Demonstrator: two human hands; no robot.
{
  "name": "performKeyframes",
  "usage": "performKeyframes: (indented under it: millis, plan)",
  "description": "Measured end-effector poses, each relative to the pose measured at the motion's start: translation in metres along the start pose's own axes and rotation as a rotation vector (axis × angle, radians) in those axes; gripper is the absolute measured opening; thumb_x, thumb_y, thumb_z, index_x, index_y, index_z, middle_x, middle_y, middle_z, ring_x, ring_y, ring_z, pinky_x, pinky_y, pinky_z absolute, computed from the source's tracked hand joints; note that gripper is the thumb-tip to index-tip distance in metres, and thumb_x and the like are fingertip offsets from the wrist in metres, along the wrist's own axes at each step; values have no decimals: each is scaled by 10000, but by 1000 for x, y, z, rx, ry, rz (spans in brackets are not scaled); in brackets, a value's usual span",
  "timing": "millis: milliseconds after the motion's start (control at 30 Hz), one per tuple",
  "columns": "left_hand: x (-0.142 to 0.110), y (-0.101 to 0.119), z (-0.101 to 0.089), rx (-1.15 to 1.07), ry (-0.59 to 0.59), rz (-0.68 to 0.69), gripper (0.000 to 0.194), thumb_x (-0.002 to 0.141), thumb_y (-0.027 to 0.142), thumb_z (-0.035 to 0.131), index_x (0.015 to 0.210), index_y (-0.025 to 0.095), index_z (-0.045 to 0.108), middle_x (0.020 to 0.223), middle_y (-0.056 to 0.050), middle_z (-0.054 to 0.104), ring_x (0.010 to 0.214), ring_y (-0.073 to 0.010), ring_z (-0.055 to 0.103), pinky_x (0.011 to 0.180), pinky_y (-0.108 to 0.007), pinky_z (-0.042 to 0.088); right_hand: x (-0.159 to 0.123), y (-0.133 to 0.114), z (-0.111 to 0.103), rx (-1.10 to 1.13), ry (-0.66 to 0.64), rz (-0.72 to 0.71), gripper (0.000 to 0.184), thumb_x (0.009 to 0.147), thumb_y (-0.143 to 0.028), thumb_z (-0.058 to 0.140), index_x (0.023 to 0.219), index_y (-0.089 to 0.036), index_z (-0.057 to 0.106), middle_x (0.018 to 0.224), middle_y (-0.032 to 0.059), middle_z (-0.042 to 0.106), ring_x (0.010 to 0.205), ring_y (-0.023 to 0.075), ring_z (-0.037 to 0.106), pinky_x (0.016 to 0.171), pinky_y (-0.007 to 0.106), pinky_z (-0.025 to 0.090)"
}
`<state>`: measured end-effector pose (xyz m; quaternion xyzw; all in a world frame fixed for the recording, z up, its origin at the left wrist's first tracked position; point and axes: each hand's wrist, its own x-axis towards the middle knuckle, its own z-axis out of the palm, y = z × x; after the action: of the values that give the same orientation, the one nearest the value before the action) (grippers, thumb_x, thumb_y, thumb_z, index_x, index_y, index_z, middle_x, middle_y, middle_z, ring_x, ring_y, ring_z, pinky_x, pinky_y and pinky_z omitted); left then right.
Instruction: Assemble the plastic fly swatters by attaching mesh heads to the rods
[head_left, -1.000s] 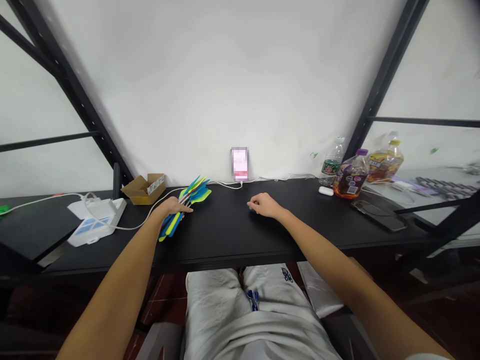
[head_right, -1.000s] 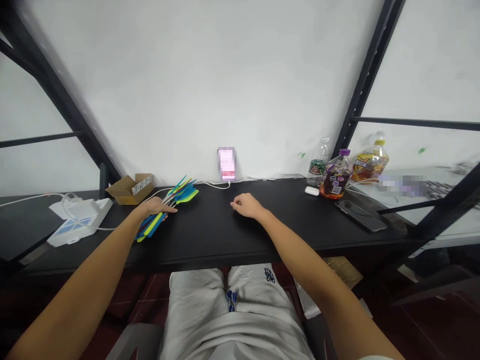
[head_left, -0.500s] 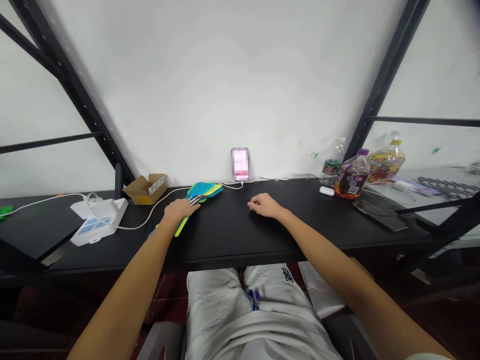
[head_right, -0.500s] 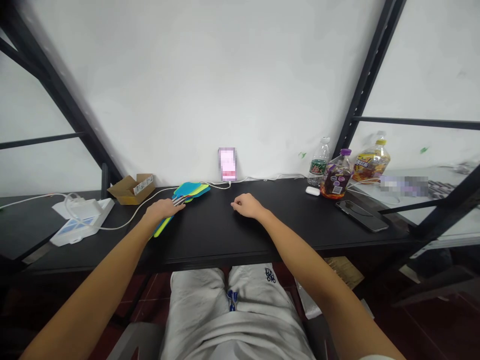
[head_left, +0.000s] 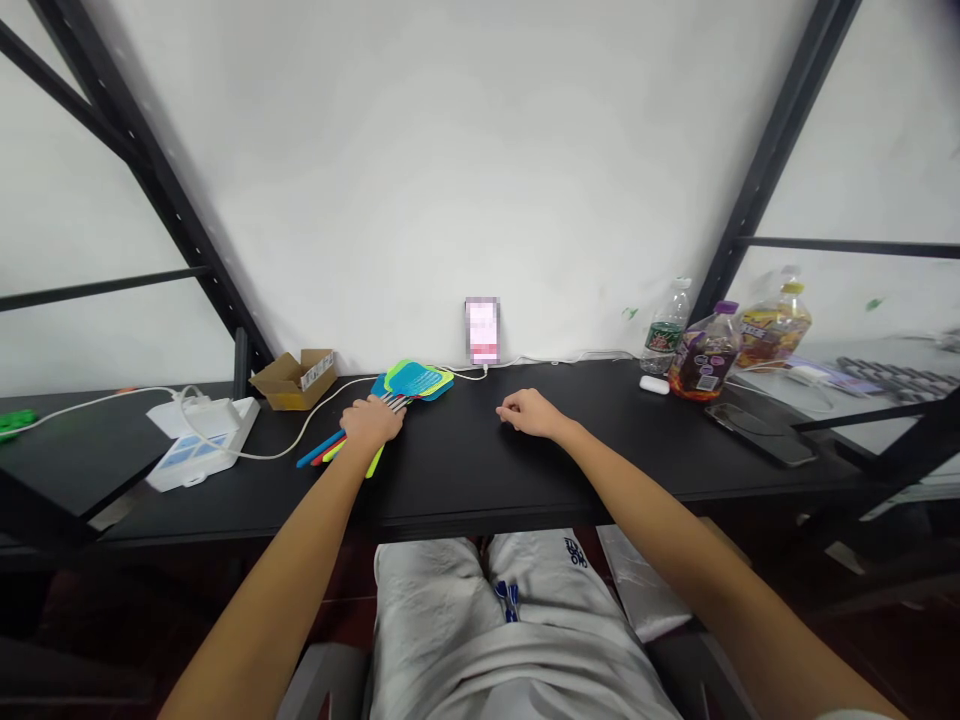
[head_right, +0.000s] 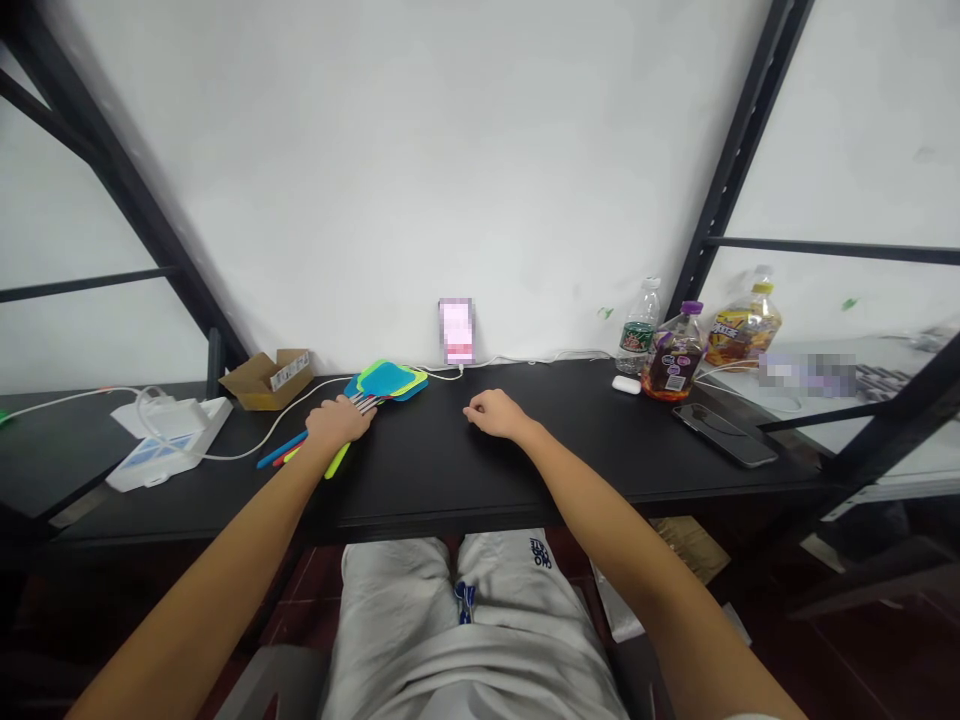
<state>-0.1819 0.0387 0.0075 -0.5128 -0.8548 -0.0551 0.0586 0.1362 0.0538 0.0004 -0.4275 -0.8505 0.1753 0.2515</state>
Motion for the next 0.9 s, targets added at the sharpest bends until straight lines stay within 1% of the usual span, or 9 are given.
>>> performKeyframes:
  millis: [100,233,433,500,667,767,900]
  plan:
    - [1,0,7,7,68,1,853,811,687,458,1330,10,453,1315,-324,455,1191,-443,479,893,-483,411,0,0,0,5,-1,9,307,902,-358,533,717,-175,697,620,12,654,588,120,570,587,221,375]
    - [0,-1,14,2,147,15,770,827,652,462,1281,31,484,1291,-315,453,1154,-428,480,891,-487,400,0,-2,-1,10,-3,16,300,902,-352,542,710,-178,694,630,14,661,608,125,582,596,220,379]
    - [-4,-1,16,14,250,39,712,836,621,467,1235,31,494,1238,-305,463,1115,-414,484,872,-472,393,-2,-5,-3,10,-3,15,298,899,-354,551,708,-177,695,635,15,660,595,125,576,588,224,380]
    - [-5,-2,15,10,264,35,727,825,637,470,1230,34,491,1231,-301,466,1111,-413,486,874,-469,392,-2,-5,-3,13,-8,15,294,898,-351,554,710,-176,697,633,16,660,600,128,581,591,225,384]
    - [-2,-7,15,-8,256,42,846,777,740,429,1222,24,489,1204,-315,484,1095,-434,504,873,-478,392,-1,-4,-3,10,-9,7,292,900,-345,546,714,-183,701,642,16,666,616,130,592,602,225,391]
    - [1,-12,16,-2,276,41,850,782,750,400,1203,19,502,1189,-318,504,1084,-434,519,874,-475,391,-1,-4,-3,23,-20,9,294,904,-345,540,712,-184,693,618,9,657,598,127,588,596,222,388]
    - [1,-14,16,-12,275,2,846,794,762,358,1173,23,518,1159,-309,537,1056,-426,544,862,-465,397,-1,-5,-3,32,-20,11,288,903,-340,543,713,-182,689,615,8,658,594,125,589,603,221,391]
